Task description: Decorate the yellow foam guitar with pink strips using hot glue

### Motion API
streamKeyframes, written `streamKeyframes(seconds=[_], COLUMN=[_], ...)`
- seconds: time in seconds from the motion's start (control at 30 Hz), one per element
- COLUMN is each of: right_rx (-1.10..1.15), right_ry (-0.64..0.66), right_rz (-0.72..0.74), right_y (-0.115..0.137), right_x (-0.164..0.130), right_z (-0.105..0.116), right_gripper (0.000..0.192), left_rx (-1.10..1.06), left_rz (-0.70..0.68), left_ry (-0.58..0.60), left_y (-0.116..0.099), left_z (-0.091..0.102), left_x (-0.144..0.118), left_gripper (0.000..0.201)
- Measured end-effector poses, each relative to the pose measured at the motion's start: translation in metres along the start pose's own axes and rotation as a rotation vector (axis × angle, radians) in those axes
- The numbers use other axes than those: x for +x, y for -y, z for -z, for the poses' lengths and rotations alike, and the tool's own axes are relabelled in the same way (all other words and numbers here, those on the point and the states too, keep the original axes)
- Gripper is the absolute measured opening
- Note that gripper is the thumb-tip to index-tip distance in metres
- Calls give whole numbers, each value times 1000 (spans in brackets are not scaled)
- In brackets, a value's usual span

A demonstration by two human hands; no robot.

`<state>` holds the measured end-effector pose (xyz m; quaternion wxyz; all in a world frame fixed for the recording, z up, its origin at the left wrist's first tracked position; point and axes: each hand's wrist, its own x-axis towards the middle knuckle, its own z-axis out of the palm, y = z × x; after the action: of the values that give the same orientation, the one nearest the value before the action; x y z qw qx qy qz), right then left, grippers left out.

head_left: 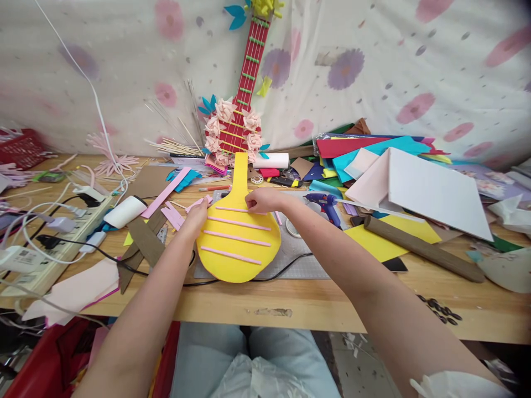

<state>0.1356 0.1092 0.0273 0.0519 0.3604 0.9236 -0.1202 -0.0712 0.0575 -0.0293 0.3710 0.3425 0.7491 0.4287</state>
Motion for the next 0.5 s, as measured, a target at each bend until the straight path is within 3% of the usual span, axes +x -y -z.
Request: streamKeyframes(seconds=[0.5], right_rx=[4], right_ry=[-29], right_rz=[58], right_y=[4], right_x=[-1], right_z=[3], right_gripper=[11], left_rx=[-131], left_rz=[-34], left_ry=[53], left_y=[9], left_z=[6], left_x=[-4], left_gripper=[44])
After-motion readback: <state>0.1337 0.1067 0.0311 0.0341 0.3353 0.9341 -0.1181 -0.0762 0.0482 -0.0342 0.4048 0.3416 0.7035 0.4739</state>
